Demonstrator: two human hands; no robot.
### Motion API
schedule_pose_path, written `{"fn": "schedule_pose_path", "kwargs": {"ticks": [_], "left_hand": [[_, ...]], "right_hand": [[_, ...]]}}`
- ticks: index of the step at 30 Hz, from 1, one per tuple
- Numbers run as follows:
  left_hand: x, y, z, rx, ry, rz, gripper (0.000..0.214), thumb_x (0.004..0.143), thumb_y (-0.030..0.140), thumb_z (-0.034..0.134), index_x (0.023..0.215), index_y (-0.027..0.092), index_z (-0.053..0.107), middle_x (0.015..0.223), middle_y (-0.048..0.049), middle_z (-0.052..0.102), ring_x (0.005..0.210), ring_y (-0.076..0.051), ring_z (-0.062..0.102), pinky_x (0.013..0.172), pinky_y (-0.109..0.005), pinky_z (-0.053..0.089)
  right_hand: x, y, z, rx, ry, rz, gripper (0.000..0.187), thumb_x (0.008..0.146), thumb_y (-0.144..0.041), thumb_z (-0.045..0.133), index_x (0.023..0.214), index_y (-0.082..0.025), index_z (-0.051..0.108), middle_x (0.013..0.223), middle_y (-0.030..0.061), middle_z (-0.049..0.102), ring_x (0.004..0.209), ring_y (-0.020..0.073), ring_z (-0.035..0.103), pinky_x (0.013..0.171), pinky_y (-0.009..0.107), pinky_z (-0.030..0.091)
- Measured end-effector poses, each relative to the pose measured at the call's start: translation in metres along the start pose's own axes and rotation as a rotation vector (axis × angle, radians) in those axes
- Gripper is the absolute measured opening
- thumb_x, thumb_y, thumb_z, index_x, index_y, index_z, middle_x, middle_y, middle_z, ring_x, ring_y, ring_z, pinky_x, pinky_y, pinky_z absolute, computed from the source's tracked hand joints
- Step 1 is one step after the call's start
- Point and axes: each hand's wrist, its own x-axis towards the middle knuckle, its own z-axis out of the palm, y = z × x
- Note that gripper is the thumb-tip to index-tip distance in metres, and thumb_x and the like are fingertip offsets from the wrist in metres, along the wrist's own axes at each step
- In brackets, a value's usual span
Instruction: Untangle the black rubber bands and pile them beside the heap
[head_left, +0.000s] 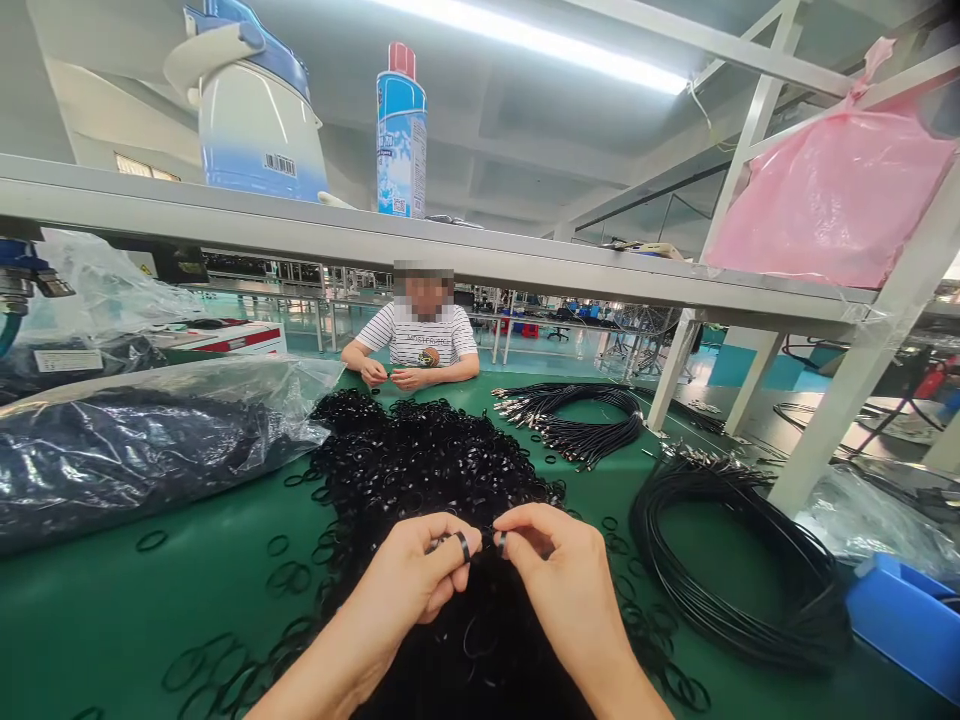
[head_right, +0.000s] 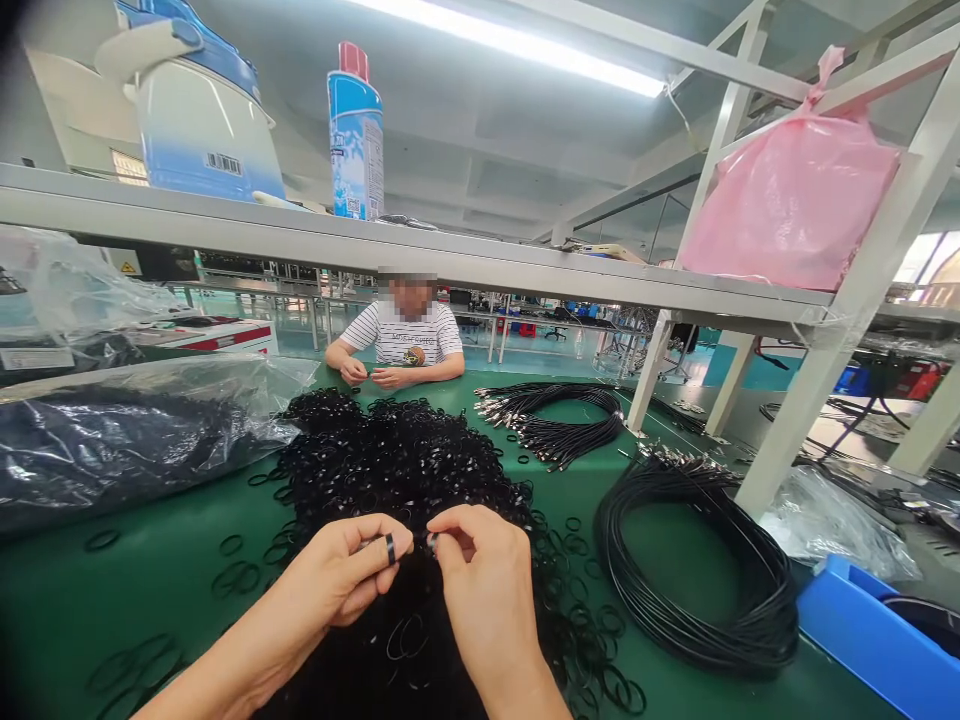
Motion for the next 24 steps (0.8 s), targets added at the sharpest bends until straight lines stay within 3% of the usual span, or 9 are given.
{"fn": "schedule_pose_path", "kwargs": {"ticks": [7,10,13,16,19,24], "left_hand": [[0.004,-0.002,-0.008,-0.199,-0.039,-0.071,0.024,0.077,0.033,0.059,0.065,0.014,0.052,0.048,0.0079,0.040,0.037,0.001,0.016,0.037,-0.016,0.005],[0.006,-0.004,-0.012,-0.276,-0.036,-0.073,0.026,0.077,0.032,0.061,0.062,0.013,0.050,0.052,0.0060,0.044,0.038,0.002,0.016,0.036,-0.015,0.004],[0.008,-0.006,-0.013,-0.356,-0.044,-0.089,0.022,0.076,0.031,0.064,0.070,0.013,0.053,0.058,0.0040,0.049,0.039,0.002,0.019,0.036,-0.014,0.005],[0.007,-0.007,-0.012,-0.391,-0.053,-0.088,0.020,0.075,0.030,0.066,0.073,0.013,0.056,0.058,0.0046,0.047,0.039,0.002,0.019,0.036,-0.013,0.005],[0.005,-0.008,-0.011,-0.399,-0.068,-0.081,0.022,0.075,0.031,0.067,0.073,0.012,0.058,0.057,0.0052,0.045,0.040,0.002,0.018,0.036,-0.013,0.005],[0.006,-0.008,-0.013,-0.284,-0.054,-0.004,0.029,0.078,0.041,0.062,0.086,0.014,0.060,0.059,0.0051,0.048,0.039,0.001,0.018,0.036,-0.014,0.006]], "right_hand": [[0.007,0.013,-0.004,0.160,0.078,0.122,0.015,0.079,-0.016,0.054,0.075,-0.022,0.066,0.069,-0.0021,0.069,0.066,0.0166,0.064,0.063,0.027,0.048],[0.008,0.022,-0.006,-0.012,0.071,0.032,0.023,0.080,-0.013,0.051,0.088,-0.023,0.070,0.088,0.0020,0.072,0.083,0.0205,0.065,0.079,0.034,0.048],[0.007,0.021,-0.003,-0.156,0.008,-0.106,0.036,0.081,-0.007,0.046,0.102,-0.026,0.069,0.113,0.0031,0.066,0.106,0.0214,0.058,0.095,0.038,0.040],[0.003,0.011,0.000,-0.127,-0.064,-0.093,0.024,0.085,-0.017,0.049,0.095,-0.027,0.069,0.101,0.0008,0.068,0.095,0.0190,0.060,0.085,0.033,0.044],[0.000,0.000,0.001,-0.099,-0.119,-0.040,0.010,0.078,-0.022,0.062,0.085,-0.027,0.068,0.086,-0.0023,0.068,0.081,0.0176,0.061,0.072,0.029,0.045],[0.003,0.003,0.000,-0.052,-0.138,0.040,0.010,0.076,-0.018,0.062,0.072,-0.025,0.067,0.072,-0.0039,0.067,0.067,0.0154,0.059,0.062,0.026,0.041]]}}
